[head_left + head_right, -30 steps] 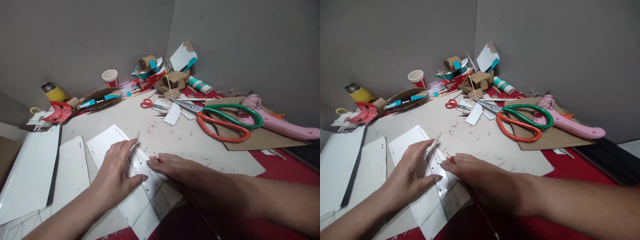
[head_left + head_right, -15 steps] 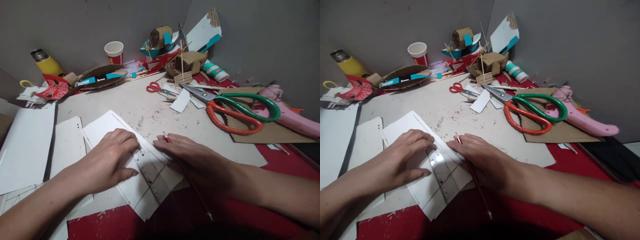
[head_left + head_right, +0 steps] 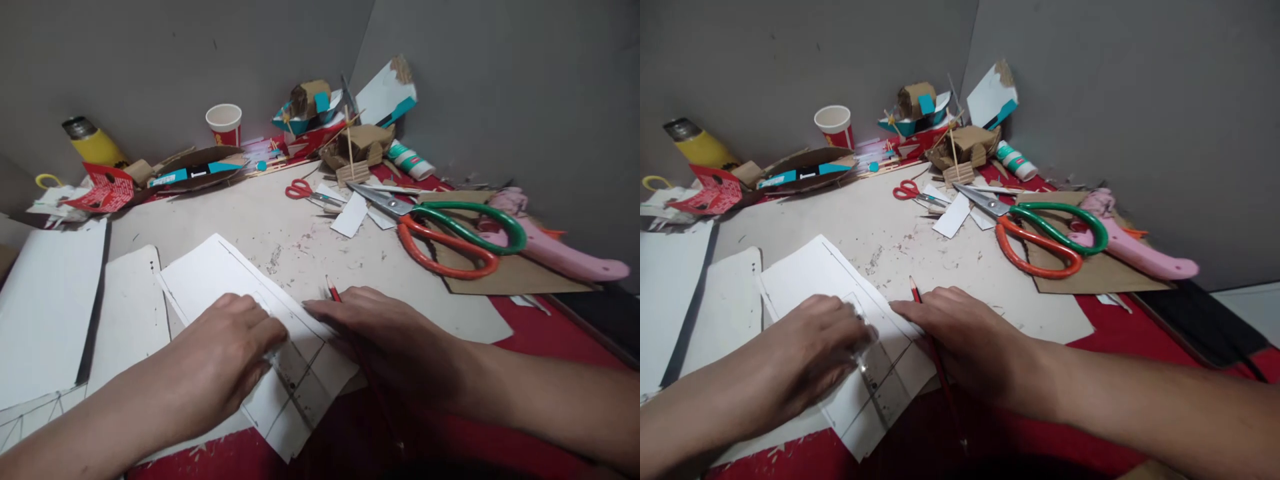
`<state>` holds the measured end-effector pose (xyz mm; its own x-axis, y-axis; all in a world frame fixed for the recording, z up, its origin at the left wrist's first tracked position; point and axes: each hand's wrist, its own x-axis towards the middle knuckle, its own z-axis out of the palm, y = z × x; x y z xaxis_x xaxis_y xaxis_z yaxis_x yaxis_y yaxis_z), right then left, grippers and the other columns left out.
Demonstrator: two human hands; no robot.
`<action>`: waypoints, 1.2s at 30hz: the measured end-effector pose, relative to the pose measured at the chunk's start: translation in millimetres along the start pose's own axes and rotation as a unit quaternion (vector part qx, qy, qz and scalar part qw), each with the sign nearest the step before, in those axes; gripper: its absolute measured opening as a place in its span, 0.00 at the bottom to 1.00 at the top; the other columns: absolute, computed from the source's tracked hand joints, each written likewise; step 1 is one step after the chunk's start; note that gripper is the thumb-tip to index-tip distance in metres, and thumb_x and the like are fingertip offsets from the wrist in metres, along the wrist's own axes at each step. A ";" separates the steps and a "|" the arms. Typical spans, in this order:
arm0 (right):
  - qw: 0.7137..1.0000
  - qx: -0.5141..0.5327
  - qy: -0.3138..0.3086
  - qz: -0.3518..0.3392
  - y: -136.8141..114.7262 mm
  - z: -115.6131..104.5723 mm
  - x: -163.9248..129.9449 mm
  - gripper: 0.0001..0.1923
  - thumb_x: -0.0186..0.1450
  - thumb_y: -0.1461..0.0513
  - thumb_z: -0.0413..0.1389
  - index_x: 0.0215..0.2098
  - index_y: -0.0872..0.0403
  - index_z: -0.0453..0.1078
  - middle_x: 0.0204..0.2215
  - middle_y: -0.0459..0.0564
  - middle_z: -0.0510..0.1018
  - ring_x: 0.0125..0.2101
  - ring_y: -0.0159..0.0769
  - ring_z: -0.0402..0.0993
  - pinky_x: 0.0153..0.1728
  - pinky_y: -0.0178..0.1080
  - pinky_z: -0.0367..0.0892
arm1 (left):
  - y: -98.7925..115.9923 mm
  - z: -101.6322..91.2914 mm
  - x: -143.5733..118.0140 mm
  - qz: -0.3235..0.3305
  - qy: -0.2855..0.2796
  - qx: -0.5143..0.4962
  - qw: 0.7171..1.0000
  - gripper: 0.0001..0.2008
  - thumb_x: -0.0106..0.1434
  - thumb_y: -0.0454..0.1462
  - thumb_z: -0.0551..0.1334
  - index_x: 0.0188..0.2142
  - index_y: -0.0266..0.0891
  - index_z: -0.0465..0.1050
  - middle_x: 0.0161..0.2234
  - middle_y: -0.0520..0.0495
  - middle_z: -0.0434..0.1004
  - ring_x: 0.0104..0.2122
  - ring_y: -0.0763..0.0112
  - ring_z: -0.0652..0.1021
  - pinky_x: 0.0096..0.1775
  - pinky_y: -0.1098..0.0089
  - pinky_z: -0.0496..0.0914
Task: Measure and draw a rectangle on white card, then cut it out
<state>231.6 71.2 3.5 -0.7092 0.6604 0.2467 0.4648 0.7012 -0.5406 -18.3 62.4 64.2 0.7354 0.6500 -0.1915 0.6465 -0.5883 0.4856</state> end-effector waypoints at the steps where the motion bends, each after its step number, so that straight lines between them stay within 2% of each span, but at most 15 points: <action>1: 1.000 0.000 -0.006 0.003 -1.6 -1.8 1.4 0.20 0.65 0.70 0.47 0.54 0.55 0.67 0.28 0.49 0.75 0.28 0.38 0.69 0.31 0.38 0.64 | 1.6 0.4 -0.5 -0.003 -0.004 0.001 1.000 0.11 0.62 0.28 0.54 0.39 0.43 0.69 0.36 0.49 0.75 0.37 0.64 0.71 0.40 0.63 0.65; 8: 0.998 0.021 -0.047 0.034 -10.3 -12.8 7.1 0.20 0.66 0.70 0.48 0.53 0.53 0.70 0.33 0.51 0.78 0.32 0.38 0.72 0.36 0.37 0.66 | 9.3 2.1 0.9 -0.007 -0.016 0.045 0.999 0.09 0.63 0.28 0.55 0.32 0.42 0.70 0.36 0.47 0.73 0.35 0.64 0.72 0.37 0.63 0.66; 12: 0.998 0.029 -0.053 0.031 -9.4 -13.2 6.3 0.17 0.67 0.69 0.49 0.52 0.52 0.70 0.32 0.50 0.77 0.32 0.38 0.72 0.35 0.37 0.66 | 14.0 1.2 1.0 -0.022 -0.026 0.043 0.998 0.14 0.62 0.28 0.54 0.44 0.42 0.72 0.40 0.45 0.74 0.39 0.60 0.73 0.41 0.60 0.68; 15: 0.998 0.039 -0.039 0.031 -8.6 -11.3 4.0 0.17 0.67 0.69 0.49 0.52 0.53 0.69 0.34 0.51 0.78 0.34 0.38 0.73 0.36 0.37 0.67 | 18.5 0.2 2.5 -0.045 -0.049 0.062 0.996 0.15 0.60 0.28 0.55 0.43 0.43 0.73 0.42 0.44 0.73 0.41 0.58 0.73 0.42 0.57 0.70; 18: 0.998 0.055 -0.016 0.031 -9.3 -8.4 0.7 0.17 0.65 0.71 0.49 0.50 0.53 0.69 0.38 0.51 0.80 0.37 0.38 0.75 0.39 0.38 0.69 | 21.7 0.1 2.6 -0.061 -0.065 0.079 0.993 0.16 0.52 0.26 0.57 0.39 0.43 0.72 0.43 0.44 0.73 0.42 0.56 0.73 0.42 0.56 0.71; 23: 0.996 0.086 0.006 0.039 -10.3 -4.2 -4.4 0.21 0.61 0.72 0.51 0.50 0.53 0.70 0.37 0.50 0.81 0.36 0.36 0.77 0.39 0.36 0.70 | 20.8 3.1 -3.6 -0.048 -0.040 0.070 0.996 0.21 0.46 0.26 0.58 0.41 0.44 0.70 0.43 0.46 0.75 0.42 0.57 0.74 0.45 0.55 0.71; 26: 0.995 0.086 0.017 0.042 -7.7 -1.8 -6.3 0.23 0.59 0.72 0.52 0.52 0.53 0.70 0.37 0.50 0.81 0.35 0.36 0.78 0.39 0.35 0.71 | 18.5 0.9 -5.0 -0.043 -0.033 0.075 0.996 0.20 0.47 0.26 0.57 0.40 0.43 0.71 0.41 0.45 0.76 0.40 0.57 0.75 0.44 0.56 0.71; 29: 0.996 0.082 0.026 0.040 -4.6 -0.2 -6.7 0.23 0.59 0.72 0.54 0.52 0.54 0.70 0.37 0.49 0.81 0.36 0.35 0.77 0.39 0.34 0.70 | 18.1 -6.6 -3.8 -0.039 -0.046 0.026 0.998 0.15 0.52 0.27 0.56 0.38 0.43 0.71 0.41 0.45 0.77 0.39 0.60 0.74 0.43 0.60 0.71; 33: 0.996 0.077 0.024 0.040 -5.3 -1.3 -4.7 0.21 0.60 0.71 0.55 0.51 0.55 0.70 0.36 0.49 0.81 0.36 0.34 0.77 0.39 0.34 0.69 | 21.6 -16.5 -7.0 -0.071 -0.094 -0.049 0.992 0.14 0.54 0.26 0.55 0.38 0.43 0.71 0.39 0.47 0.76 0.37 0.64 0.74 0.40 0.65 0.70; 36: 0.996 0.072 0.011 0.057 -7.7 -2.2 -4.3 0.19 0.58 0.72 0.56 0.48 0.57 0.72 0.35 0.49 0.81 0.34 0.35 0.77 0.37 0.35 0.69 | 17.3 -22.7 -18.0 -0.091 -0.083 -0.109 0.986 0.16 0.57 0.28 0.55 0.43 0.46 0.70 0.42 0.49 0.75 0.38 0.67 0.74 0.40 0.69 0.69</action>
<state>232.2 63.6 8.4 -0.6439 0.7399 0.1949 0.4589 0.5772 -0.6754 -24.9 51.4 95.4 0.6462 0.6365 -0.4210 0.7252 -0.3404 0.5985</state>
